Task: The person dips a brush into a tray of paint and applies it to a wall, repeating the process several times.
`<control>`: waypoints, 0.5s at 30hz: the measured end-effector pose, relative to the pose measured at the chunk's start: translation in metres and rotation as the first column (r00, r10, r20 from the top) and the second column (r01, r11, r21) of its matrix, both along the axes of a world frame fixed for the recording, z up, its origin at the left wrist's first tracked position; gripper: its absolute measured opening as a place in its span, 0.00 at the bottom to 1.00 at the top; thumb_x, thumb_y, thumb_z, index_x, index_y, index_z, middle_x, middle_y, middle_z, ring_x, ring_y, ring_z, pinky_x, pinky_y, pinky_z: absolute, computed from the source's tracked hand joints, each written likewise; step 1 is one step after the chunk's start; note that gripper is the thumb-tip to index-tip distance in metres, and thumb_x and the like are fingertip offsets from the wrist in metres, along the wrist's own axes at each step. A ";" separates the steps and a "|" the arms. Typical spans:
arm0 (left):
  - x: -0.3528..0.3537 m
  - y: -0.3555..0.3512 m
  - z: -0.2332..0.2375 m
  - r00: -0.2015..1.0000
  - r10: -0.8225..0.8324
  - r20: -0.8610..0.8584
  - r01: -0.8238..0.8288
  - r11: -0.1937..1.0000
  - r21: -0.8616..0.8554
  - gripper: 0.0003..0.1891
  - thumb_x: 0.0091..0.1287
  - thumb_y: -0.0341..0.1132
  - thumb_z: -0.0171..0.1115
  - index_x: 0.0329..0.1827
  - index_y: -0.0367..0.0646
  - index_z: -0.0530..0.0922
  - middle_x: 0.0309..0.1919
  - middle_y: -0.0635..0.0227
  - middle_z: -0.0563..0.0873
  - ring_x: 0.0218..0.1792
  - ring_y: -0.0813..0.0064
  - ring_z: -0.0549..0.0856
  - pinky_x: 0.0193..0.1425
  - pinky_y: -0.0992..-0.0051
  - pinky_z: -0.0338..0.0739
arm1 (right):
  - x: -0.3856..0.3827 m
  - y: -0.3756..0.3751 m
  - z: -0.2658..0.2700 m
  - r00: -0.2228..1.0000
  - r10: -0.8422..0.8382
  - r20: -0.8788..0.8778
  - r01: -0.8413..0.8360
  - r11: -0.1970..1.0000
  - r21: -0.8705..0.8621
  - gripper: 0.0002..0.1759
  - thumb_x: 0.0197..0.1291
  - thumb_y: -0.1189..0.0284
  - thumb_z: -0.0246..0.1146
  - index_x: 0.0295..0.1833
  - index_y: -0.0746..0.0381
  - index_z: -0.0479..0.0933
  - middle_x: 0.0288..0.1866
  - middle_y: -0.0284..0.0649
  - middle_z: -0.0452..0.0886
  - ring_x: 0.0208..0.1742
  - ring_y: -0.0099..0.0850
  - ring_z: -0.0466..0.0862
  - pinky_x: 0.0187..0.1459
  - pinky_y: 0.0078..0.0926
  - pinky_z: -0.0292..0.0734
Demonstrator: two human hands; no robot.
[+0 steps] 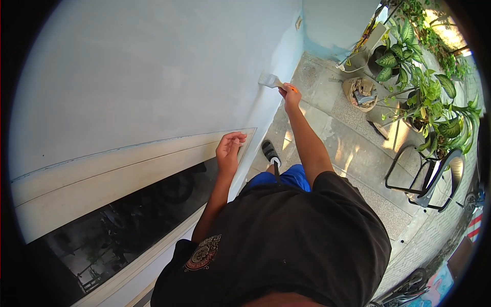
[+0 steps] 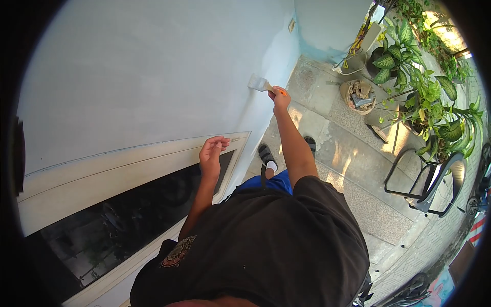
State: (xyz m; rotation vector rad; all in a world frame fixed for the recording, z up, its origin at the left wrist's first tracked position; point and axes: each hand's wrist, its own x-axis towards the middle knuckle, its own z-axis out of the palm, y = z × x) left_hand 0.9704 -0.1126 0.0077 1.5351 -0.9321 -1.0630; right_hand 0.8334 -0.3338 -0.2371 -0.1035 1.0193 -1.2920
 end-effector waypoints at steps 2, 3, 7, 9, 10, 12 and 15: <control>0.000 -0.001 0.002 1.000 -0.004 0.008 0.004 1.000 -0.002 0.09 0.72 0.29 0.53 0.52 0.37 0.76 0.45 0.62 0.85 0.45 0.76 0.82 0.51 0.76 0.74 | 0.001 -0.001 -0.001 0.996 -0.054 -0.073 0.058 0.997 0.042 0.06 0.58 0.79 0.64 0.42 0.67 0.79 0.38 0.45 0.83 0.36 0.34 0.86 0.38 0.25 0.86; 0.000 -0.001 0.002 1.000 -0.003 0.011 0.003 1.000 -0.005 0.09 0.72 0.29 0.53 0.52 0.37 0.76 0.45 0.62 0.85 0.45 0.76 0.82 0.51 0.75 0.73 | 0.002 -0.004 0.008 0.986 -0.039 -0.161 0.043 0.999 0.019 0.05 0.58 0.79 0.64 0.40 0.68 0.79 0.37 0.44 0.82 0.35 0.33 0.86 0.37 0.25 0.86; -0.001 -0.003 0.000 1.000 -0.015 0.011 0.015 1.000 -0.009 0.09 0.72 0.29 0.53 0.52 0.37 0.76 0.45 0.62 0.85 0.45 0.76 0.82 0.51 0.76 0.73 | 0.006 -0.018 0.072 0.963 0.066 -0.260 -0.109 0.982 -0.153 0.05 0.56 0.79 0.66 0.37 0.70 0.80 0.35 0.43 0.82 0.34 0.30 0.85 0.38 0.24 0.86; -0.002 -0.003 -0.002 1.000 -0.024 -0.008 0.024 1.000 0.000 0.09 0.72 0.29 0.53 0.52 0.37 0.76 0.45 0.63 0.85 0.45 0.76 0.82 0.52 0.76 0.73 | 0.005 -0.020 0.113 0.979 0.042 -0.200 -0.085 0.973 -0.214 0.05 0.57 0.79 0.66 0.37 0.70 0.80 0.35 0.42 0.82 0.34 0.30 0.85 0.38 0.24 0.86; -0.003 -0.004 -0.001 1.000 -0.025 -0.011 0.025 1.000 0.001 0.09 0.72 0.29 0.53 0.52 0.37 0.76 0.45 0.63 0.85 0.45 0.76 0.82 0.52 0.76 0.73 | 0.001 -0.020 0.132 0.991 0.023 -0.134 -0.059 0.959 -0.276 0.05 0.57 0.78 0.66 0.37 0.70 0.80 0.35 0.42 0.82 0.33 0.31 0.85 0.39 0.24 0.86; -0.006 -0.005 0.001 1.000 -0.018 -0.011 0.018 1.000 -0.003 0.09 0.72 0.29 0.53 0.51 0.37 0.76 0.45 0.63 0.85 0.46 0.76 0.82 0.52 0.75 0.73 | -0.015 -0.017 0.143 0.998 0.048 -0.035 -0.056 0.962 -0.268 0.05 0.58 0.79 0.64 0.39 0.70 0.79 0.35 0.42 0.81 0.34 0.32 0.85 0.40 0.25 0.85; -0.006 -0.005 -0.001 1.000 -0.018 0.000 0.018 1.000 0.001 0.09 0.72 0.29 0.53 0.51 0.37 0.76 0.45 0.63 0.85 0.46 0.76 0.82 0.52 0.75 0.73 | -0.021 -0.013 0.124 0.966 0.064 0.249 0.009 0.959 -0.284 0.10 0.60 0.78 0.64 0.46 0.69 0.76 0.38 0.45 0.82 0.38 0.37 0.86 0.44 0.29 0.84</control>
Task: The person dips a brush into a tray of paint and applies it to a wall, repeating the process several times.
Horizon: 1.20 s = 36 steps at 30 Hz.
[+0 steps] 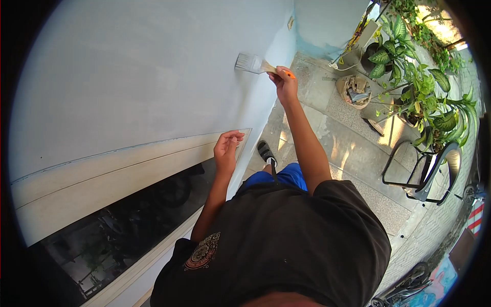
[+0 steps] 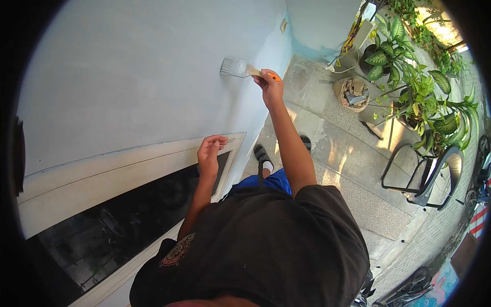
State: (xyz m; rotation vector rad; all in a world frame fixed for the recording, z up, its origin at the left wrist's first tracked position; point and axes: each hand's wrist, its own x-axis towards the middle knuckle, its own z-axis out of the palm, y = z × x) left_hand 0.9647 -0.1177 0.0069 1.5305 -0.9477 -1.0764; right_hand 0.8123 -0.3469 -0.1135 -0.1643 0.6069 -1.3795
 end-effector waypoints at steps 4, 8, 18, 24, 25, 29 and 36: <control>-0.001 0.001 -0.004 1.000 -0.014 0.005 0.014 1.000 -0.002 0.09 0.72 0.29 0.53 0.52 0.37 0.76 0.44 0.63 0.85 0.45 0.76 0.82 0.52 0.75 0.73 | 0.024 0.015 -0.079 0.998 0.004 -0.063 0.010 0.977 0.212 0.08 0.59 0.78 0.65 0.44 0.68 0.77 0.38 0.45 0.82 0.37 0.37 0.87 0.42 0.27 0.85; 0.001 0.001 0.001 1.000 -0.012 0.008 0.012 1.000 0.004 0.09 0.72 0.29 0.53 0.52 0.37 0.76 0.44 0.63 0.85 0.46 0.76 0.82 0.51 0.75 0.74 | 0.025 0.015 -0.107 0.950 -0.024 -0.311 0.112 0.957 0.267 0.06 0.58 0.79 0.65 0.40 0.69 0.79 0.35 0.44 0.83 0.35 0.36 0.86 0.39 0.27 0.86; 0.001 0.000 -0.004 1.000 -0.005 0.018 0.005 1.000 0.015 0.10 0.73 0.29 0.50 0.51 0.36 0.76 0.44 0.61 0.85 0.45 0.74 0.83 0.52 0.74 0.75 | -0.007 -0.001 0.063 1.000 -0.002 -0.009 0.002 0.998 -0.059 0.08 0.60 0.76 0.65 0.43 0.68 0.77 0.38 0.45 0.82 0.39 0.38 0.86 0.45 0.29 0.84; -0.001 -0.003 0.001 1.000 -0.010 0.013 0.010 1.000 -0.006 0.10 0.72 0.29 0.50 0.51 0.36 0.76 0.45 0.61 0.85 0.46 0.74 0.83 0.52 0.74 0.75 | 0.024 0.001 -0.013 0.981 0.130 0.141 -0.131 0.991 -0.001 0.08 0.64 0.74 0.63 0.47 0.64 0.76 0.45 0.43 0.81 0.48 0.39 0.85 0.48 0.29 0.81; -0.001 -0.002 0.002 1.000 -0.007 0.013 0.007 1.000 -0.008 0.10 0.72 0.29 0.50 0.51 0.36 0.76 0.45 0.61 0.85 0.46 0.74 0.83 0.52 0.74 0.75 | 0.026 0.010 -0.044 0.988 0.113 0.109 -0.121 0.991 0.063 0.09 0.64 0.74 0.63 0.48 0.65 0.76 0.44 0.43 0.82 0.47 0.38 0.85 0.48 0.28 0.82; 0.003 -0.001 0.004 1.000 0.010 0.002 -0.010 1.000 -0.025 0.09 0.72 0.29 0.53 0.51 0.37 0.76 0.45 0.62 0.85 0.45 0.76 0.82 0.52 0.75 0.74 | 0.024 0.040 -0.126 0.960 0.029 -0.280 0.045 0.966 0.256 0.09 0.62 0.76 0.63 0.46 0.66 0.77 0.40 0.42 0.83 0.41 0.34 0.86 0.43 0.27 0.84; 0.007 0.004 -0.003 0.999 0.014 -0.029 -0.015 1.000 -0.026 0.09 0.72 0.29 0.53 0.51 0.36 0.76 0.44 0.63 0.85 0.45 0.76 0.82 0.53 0.76 0.74 | 0.050 0.075 -0.091 0.953 0.085 -0.290 0.005 0.954 0.299 0.08 0.61 0.76 0.64 0.45 0.66 0.78 0.39 0.42 0.82 0.37 0.34 0.86 0.39 0.25 0.85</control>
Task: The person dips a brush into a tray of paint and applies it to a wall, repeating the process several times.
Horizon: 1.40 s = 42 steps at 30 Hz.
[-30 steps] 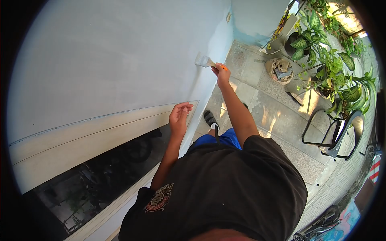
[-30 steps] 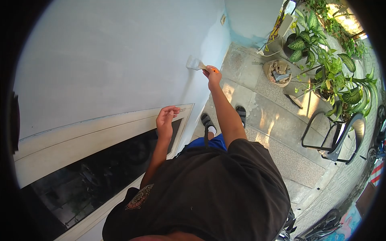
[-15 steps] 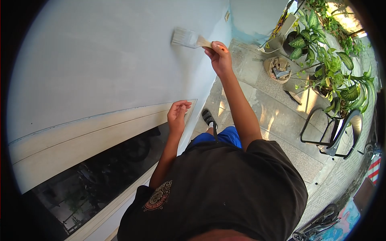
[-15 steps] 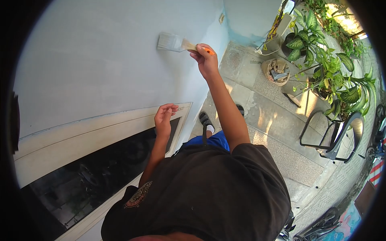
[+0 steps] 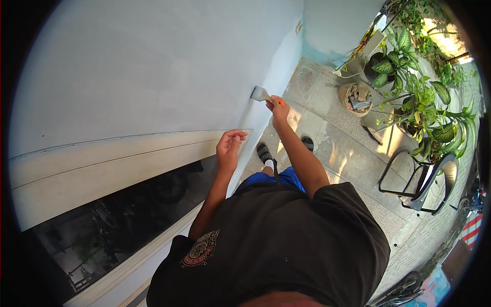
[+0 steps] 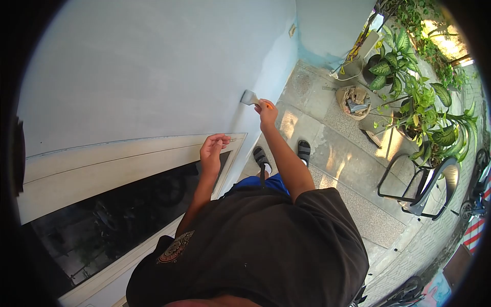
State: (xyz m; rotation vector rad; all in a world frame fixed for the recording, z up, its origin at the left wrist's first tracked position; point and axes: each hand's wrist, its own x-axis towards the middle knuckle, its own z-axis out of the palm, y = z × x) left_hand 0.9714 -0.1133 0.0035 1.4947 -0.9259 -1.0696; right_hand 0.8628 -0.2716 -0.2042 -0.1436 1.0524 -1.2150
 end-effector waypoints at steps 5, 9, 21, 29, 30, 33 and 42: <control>-0.001 -0.004 0.001 0.999 -0.017 -0.031 0.017 1.000 -0.024 0.09 0.72 0.28 0.53 0.51 0.36 0.76 0.44 0.63 0.85 0.46 0.76 0.82 0.53 0.76 0.74 | -0.026 0.011 0.152 0.979 0.012 0.206 0.017 0.991 -0.135 0.10 0.64 0.73 0.62 0.48 0.65 0.76 0.44 0.42 0.81 0.45 0.38 0.86 0.44 0.26 0.83; -0.003 -0.010 0.001 0.999 -0.017 -0.039 0.015 0.999 -0.052 0.09 0.72 0.28 0.53 0.51 0.36 0.76 0.44 0.62 0.85 0.46 0.76 0.82 0.53 0.76 0.74 | -0.034 -0.003 0.203 0.913 0.146 0.381 0.006 0.929 -0.371 0.13 0.66 0.70 0.62 0.52 0.64 0.74 0.47 0.41 0.80 0.52 0.40 0.84 0.48 0.29 0.81; -0.040 0.000 0.014 0.975 0.222 0.010 -0.217 0.963 -0.163 0.09 0.72 0.29 0.52 0.51 0.38 0.76 0.44 0.62 0.86 0.43 0.76 0.83 0.49 0.76 0.74 | -0.073 0.011 -0.089 0.957 -0.068 0.281 0.002 0.973 0.229 0.11 0.65 0.74 0.59 0.50 0.67 0.71 0.48 0.46 0.79 0.47 0.40 0.84 0.46 0.29 0.86; -0.079 0.032 0.000 0.887 0.462 -0.009 -0.457 0.876 -0.153 0.09 0.72 0.30 0.53 0.50 0.38 0.77 0.44 0.64 0.85 0.42 0.76 0.82 0.47 0.76 0.74 | -0.145 0.009 -0.028 0.906 0.269 0.326 -0.301 0.952 0.050 0.10 0.68 0.73 0.57 0.51 0.65 0.72 0.49 0.46 0.81 0.50 0.38 0.83 0.50 0.28 0.84; -0.087 0.034 0.007 0.881 0.474 -0.004 -0.469 0.871 -0.146 0.09 0.72 0.31 0.53 0.50 0.38 0.77 0.44 0.63 0.85 0.42 0.76 0.82 0.48 0.76 0.74 | -0.153 0.006 -0.016 0.903 0.281 0.324 -0.308 0.951 0.033 0.10 0.68 0.73 0.57 0.51 0.65 0.72 0.49 0.46 0.81 0.50 0.38 0.83 0.50 0.28 0.84; -0.101 0.044 0.007 0.878 0.478 -0.026 -0.473 0.860 -0.192 0.09 0.72 0.31 0.53 0.50 0.38 0.76 0.44 0.63 0.85 0.43 0.76 0.82 0.48 0.76 0.74 | -0.182 0.002 0.019 0.894 0.359 0.269 -0.366 0.930 -0.025 0.10 0.67 0.72 0.59 0.51 0.62 0.72 0.49 0.44 0.82 0.51 0.37 0.83 0.50 0.27 0.83; -0.140 0.081 0.013 0.867 0.492 -0.083 -0.495 0.824 -0.275 0.08 0.71 0.29 0.53 0.49 0.39 0.77 0.42 0.64 0.85 0.42 0.77 0.82 0.48 0.76 0.74 | -0.315 0.018 0.067 0.947 0.242 0.211 -0.213 0.966 -0.150 0.10 0.63 0.71 0.63 0.48 0.61 0.74 0.47 0.41 0.82 0.49 0.36 0.83 0.50 0.25 0.81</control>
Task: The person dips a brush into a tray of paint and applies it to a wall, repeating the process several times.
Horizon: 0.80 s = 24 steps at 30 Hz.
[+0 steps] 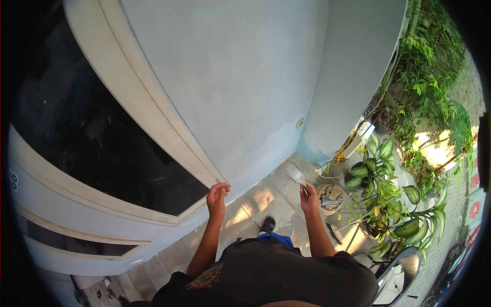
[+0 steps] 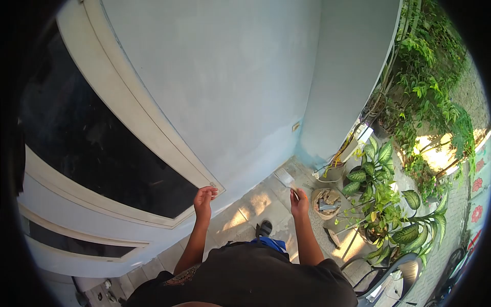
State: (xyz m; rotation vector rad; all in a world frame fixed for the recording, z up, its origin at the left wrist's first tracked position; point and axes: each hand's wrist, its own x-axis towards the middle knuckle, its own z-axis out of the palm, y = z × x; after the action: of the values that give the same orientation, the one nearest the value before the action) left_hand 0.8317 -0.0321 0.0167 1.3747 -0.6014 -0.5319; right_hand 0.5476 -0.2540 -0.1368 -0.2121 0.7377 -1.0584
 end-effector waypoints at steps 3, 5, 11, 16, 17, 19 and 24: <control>-0.020 0.020 0.007 1.000 -0.031 0.004 0.031 0.998 -0.050 0.08 0.71 0.29 0.53 0.49 0.39 0.77 0.43 0.64 0.85 0.43 0.77 0.82 0.48 0.76 0.74 | -0.040 0.029 0.005 0.998 -0.056 0.003 0.057 0.998 -0.023 0.11 0.61 0.71 0.64 0.48 0.61 0.75 0.46 0.38 0.82 0.49 0.36 0.83 0.48 0.24 0.81; -0.036 0.036 0.014 0.999 -0.043 -0.007 0.042 0.996 -0.085 0.08 0.70 0.28 0.54 0.49 0.38 0.76 0.43 0.63 0.85 0.43 0.76 0.82 0.50 0.75 0.74 | -0.057 0.050 0.013 0.997 -0.076 -0.001 0.076 0.996 -0.051 0.11 0.61 0.71 0.64 0.48 0.60 0.75 0.45 0.37 0.82 0.49 0.35 0.83 0.48 0.24 0.80; -0.089 0.096 -0.003 0.998 -0.055 -0.030 0.052 0.994 -0.095 0.08 0.69 0.26 0.55 0.49 0.34 0.76 0.42 0.61 0.84 0.44 0.73 0.82 0.53 0.73 0.75 | -0.084 0.118 0.039 0.999 0.003 -0.042 -0.005 0.999 -0.054 0.11 0.62 0.74 0.65 0.48 0.60 0.73 0.44 0.39 0.82 0.47 0.37 0.84 0.43 0.24 0.82; -0.131 0.126 -0.010 0.997 -0.052 -0.059 0.045 0.992 -0.115 0.08 0.70 0.28 0.55 0.49 0.35 0.76 0.42 0.62 0.85 0.43 0.75 0.82 0.50 0.75 0.75 | -0.102 0.155 0.074 0.998 0.045 -0.054 -0.048 0.998 -0.045 0.07 0.61 0.73 0.65 0.43 0.55 0.74 0.42 0.34 0.82 0.46 0.35 0.84 0.41 0.24 0.82; -0.139 0.131 -0.008 0.997 -0.055 -0.058 0.048 0.993 -0.110 0.08 0.70 0.28 0.55 0.49 0.36 0.76 0.42 0.62 0.85 0.43 0.75 0.82 0.50 0.75 0.75 | -0.108 0.158 0.078 0.997 0.054 -0.052 -0.057 0.997 -0.053 0.07 0.61 0.73 0.65 0.43 0.55 0.74 0.42 0.34 0.82 0.46 0.35 0.84 0.41 0.24 0.82; -0.158 0.145 -0.006 0.998 -0.044 -0.044 0.039 0.993 -0.111 0.08 0.70 0.28 0.55 0.49 0.36 0.76 0.42 0.63 0.85 0.42 0.75 0.82 0.50 0.76 0.75 | -0.122 0.163 0.086 0.995 0.074 -0.073 -0.080 0.993 -0.089 0.07 0.61 0.74 0.64 0.44 0.56 0.74 0.42 0.35 0.81 0.46 0.37 0.84 0.41 0.25 0.82; -0.176 0.169 -0.014 0.995 0.088 -0.052 -0.094 0.989 -0.118 0.07 0.70 0.27 0.55 0.47 0.36 0.76 0.40 0.63 0.85 0.41 0.75 0.83 0.50 0.76 0.76 | -0.140 0.171 0.102 0.993 0.048 -0.110 -0.062 0.989 -0.132 0.08 0.59 0.74 0.66 0.43 0.56 0.74 0.40 0.34 0.81 0.46 0.38 0.84 0.41 0.29 0.80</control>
State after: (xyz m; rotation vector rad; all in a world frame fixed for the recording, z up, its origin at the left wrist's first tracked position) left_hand 0.6554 0.1366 0.0029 1.2656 -0.5221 -0.4460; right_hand 0.4081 -0.0826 -0.0344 -0.4056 0.7528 -1.0513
